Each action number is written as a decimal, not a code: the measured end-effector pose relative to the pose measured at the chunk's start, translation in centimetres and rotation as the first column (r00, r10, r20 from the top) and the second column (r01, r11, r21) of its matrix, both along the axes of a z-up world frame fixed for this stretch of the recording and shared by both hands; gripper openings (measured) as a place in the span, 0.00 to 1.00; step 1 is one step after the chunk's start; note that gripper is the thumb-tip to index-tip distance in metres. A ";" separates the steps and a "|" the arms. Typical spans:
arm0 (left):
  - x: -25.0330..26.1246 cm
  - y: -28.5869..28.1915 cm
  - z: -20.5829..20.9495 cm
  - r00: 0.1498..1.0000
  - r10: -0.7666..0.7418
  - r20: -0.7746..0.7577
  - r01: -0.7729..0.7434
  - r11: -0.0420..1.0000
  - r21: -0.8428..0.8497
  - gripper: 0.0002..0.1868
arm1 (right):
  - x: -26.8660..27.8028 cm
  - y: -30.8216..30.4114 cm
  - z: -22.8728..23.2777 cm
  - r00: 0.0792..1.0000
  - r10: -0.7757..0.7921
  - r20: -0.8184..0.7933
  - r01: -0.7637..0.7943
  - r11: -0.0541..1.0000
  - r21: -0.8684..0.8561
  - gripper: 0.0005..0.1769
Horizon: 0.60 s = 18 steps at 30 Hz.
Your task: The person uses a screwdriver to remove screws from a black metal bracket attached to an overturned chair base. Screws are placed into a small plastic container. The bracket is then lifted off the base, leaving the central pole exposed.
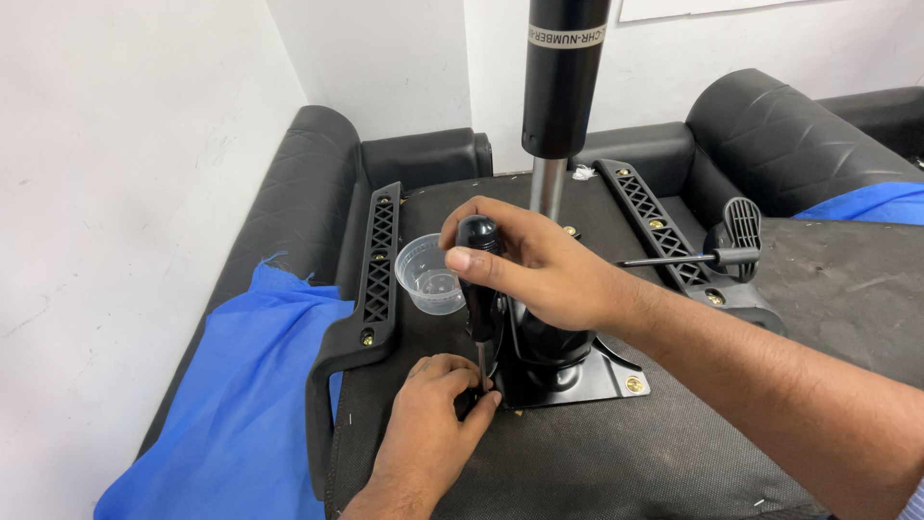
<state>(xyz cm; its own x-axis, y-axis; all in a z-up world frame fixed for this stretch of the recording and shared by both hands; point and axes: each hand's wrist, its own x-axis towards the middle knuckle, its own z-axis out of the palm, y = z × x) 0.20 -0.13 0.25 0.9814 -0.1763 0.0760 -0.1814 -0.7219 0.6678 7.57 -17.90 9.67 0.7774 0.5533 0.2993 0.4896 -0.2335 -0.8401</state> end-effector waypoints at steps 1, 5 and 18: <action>0.0 0.0 0.0 1.000 -0.004 0.023 0.004 1.000 -0.003 0.11 | 0.1 -0.1 0.2 0.997 0.081 0.012 -0.082 0.995 0.062 0.25; 0.0 0.1 -0.4 0.994 -0.024 0.109 0.026 0.999 -0.019 0.11 | 0.2 -0.2 0.4 0.984 0.174 -0.032 -0.165 0.969 0.183 0.25; -0.1 0.1 -0.5 0.998 -0.016 0.069 0.017 1.000 -0.016 0.11 | 0.2 -0.4 0.1 0.984 0.173 0.038 -0.176 0.977 0.116 0.22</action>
